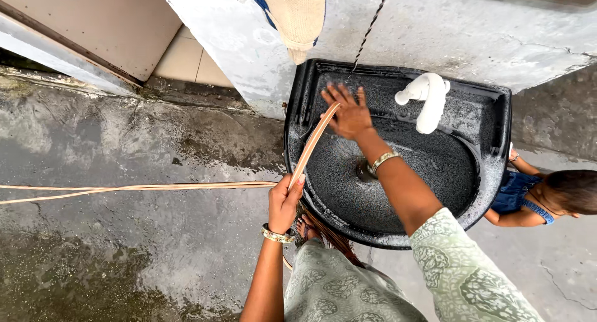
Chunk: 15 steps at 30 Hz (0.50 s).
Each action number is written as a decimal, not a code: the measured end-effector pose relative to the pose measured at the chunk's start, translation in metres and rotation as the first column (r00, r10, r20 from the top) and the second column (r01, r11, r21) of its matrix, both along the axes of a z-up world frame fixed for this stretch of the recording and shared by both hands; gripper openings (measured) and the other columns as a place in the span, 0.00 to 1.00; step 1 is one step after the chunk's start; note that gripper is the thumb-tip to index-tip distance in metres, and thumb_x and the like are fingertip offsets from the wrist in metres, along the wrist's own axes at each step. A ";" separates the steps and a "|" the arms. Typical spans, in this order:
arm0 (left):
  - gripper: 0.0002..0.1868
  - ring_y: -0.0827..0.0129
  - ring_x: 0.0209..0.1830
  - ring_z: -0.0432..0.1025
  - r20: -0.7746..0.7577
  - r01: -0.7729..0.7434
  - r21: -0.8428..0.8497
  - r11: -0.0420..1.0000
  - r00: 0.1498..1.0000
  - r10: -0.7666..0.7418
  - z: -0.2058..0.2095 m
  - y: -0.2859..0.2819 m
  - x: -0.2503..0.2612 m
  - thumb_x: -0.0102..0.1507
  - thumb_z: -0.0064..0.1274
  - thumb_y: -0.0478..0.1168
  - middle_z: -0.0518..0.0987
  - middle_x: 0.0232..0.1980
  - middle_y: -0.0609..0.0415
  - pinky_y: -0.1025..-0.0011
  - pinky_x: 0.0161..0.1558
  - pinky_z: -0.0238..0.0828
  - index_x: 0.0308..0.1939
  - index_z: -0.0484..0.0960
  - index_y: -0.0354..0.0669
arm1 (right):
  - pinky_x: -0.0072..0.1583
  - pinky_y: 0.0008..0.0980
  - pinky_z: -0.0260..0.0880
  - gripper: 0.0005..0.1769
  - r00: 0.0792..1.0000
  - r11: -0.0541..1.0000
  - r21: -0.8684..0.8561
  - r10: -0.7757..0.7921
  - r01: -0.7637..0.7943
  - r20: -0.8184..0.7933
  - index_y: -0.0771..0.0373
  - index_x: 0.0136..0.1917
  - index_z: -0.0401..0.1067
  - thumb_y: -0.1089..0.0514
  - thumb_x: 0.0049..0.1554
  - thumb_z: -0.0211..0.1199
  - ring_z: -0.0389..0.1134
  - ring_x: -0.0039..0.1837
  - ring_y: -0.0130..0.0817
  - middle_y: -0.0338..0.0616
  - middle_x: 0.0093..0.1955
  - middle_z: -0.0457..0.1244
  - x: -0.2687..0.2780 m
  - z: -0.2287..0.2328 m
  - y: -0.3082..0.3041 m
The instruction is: The person washes a broom and a plastic pipe with water from a hose on a concrete surface, then rinses hands and a small container at an outdoor sink.
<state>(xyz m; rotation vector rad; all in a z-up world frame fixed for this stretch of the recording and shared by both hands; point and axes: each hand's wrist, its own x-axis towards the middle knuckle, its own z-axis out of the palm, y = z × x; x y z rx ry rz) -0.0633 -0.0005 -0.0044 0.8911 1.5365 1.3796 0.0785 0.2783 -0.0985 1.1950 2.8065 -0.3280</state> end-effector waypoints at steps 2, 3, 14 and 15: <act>0.17 0.83 0.22 0.56 -0.027 0.022 0.005 1.000 0.999 -0.022 0.008 0.003 0.007 0.71 0.51 0.47 0.65 0.23 0.65 0.77 0.24 0.53 0.33 0.76 0.38 | 0.83 0.65 0.20 0.39 0.953 0.999 -0.015 -0.038 0.044 0.302 0.38 0.85 0.26 0.31 0.66 0.27 0.27 0.86 0.25 0.21 0.88 0.29 0.018 0.032 0.026; 0.18 0.83 0.22 0.57 -0.055 0.036 0.012 0.999 0.998 -0.035 0.012 0.008 0.007 0.71 0.51 0.47 0.66 0.23 0.64 0.77 0.25 0.54 0.32 0.76 0.38 | 0.83 0.65 0.20 0.39 0.955 0.999 -0.008 -0.047 0.051 0.294 0.38 0.85 0.26 0.31 0.66 0.27 0.27 0.86 0.25 0.21 0.88 0.29 0.018 0.044 0.025; 0.18 0.82 0.23 0.57 -0.069 0.113 0.075 0.991 0.992 -0.108 0.025 0.016 0.011 0.72 0.51 0.46 0.66 0.23 0.64 0.76 0.26 0.54 0.33 0.75 0.38 | 0.79 0.51 0.48 0.27 0.940 0.940 0.076 -0.338 0.334 0.045 0.53 0.80 0.48 0.47 0.71 0.35 0.46 0.82 0.50 0.56 0.81 0.45 -0.046 -0.015 0.031; 0.18 0.82 0.24 0.57 -0.058 0.130 0.098 0.987 0.991 -0.124 0.022 0.014 0.008 0.73 0.51 0.46 0.66 0.24 0.63 0.76 0.26 0.54 0.33 0.74 0.37 | 0.80 0.50 0.51 0.26 0.969 0.966 0.082 -0.244 0.246 -0.030 0.48 0.80 0.50 0.52 0.70 0.35 0.50 0.82 0.44 0.52 0.81 0.48 -0.034 -0.010 0.036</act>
